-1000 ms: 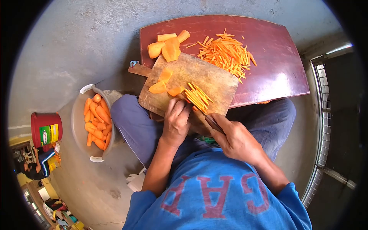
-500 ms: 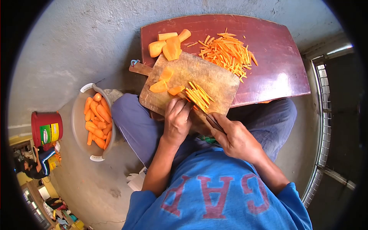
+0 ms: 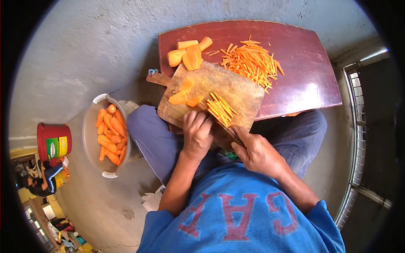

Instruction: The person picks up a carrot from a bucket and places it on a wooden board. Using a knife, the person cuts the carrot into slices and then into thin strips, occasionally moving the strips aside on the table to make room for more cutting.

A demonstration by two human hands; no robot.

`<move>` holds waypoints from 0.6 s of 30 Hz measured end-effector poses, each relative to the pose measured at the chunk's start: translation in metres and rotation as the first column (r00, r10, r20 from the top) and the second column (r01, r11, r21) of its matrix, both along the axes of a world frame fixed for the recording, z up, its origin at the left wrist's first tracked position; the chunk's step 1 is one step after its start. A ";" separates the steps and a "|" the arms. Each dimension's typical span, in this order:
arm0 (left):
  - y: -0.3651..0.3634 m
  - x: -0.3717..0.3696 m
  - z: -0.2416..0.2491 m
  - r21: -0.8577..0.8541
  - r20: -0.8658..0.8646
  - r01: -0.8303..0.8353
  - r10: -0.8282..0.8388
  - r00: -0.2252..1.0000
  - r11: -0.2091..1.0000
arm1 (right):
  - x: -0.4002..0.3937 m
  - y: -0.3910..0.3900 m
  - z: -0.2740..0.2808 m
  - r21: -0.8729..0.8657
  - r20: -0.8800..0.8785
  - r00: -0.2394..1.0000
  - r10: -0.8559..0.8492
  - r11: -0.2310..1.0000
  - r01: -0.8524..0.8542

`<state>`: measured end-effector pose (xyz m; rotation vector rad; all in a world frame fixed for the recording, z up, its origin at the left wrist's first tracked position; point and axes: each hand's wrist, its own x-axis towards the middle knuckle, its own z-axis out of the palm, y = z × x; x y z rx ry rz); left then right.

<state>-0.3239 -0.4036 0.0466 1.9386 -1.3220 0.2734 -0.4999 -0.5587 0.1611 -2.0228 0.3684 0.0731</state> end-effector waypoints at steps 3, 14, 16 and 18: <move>0.000 0.000 0.000 0.012 -0.031 0.010 -0.010 0.999 1.000 | 0.000 -0.001 -0.004 -0.029 -0.002 1.000 0.025 0.999 -0.025; 0.001 -0.003 0.000 -0.033 -0.028 0.017 -0.018 0.999 0.999 | -0.008 -0.003 -0.001 0.026 0.013 1.000 -0.017 1.000 0.016; -0.001 -0.002 0.002 -0.031 -0.024 0.020 -0.021 0.999 0.999 | -0.007 -0.004 0.008 0.097 -0.007 1.000 -0.025 0.995 0.025; -0.003 0.001 -0.003 -0.037 -0.001 0.011 -0.011 1.000 0.999 | -0.003 -0.007 0.006 0.109 0.012 0.999 -0.031 0.994 0.029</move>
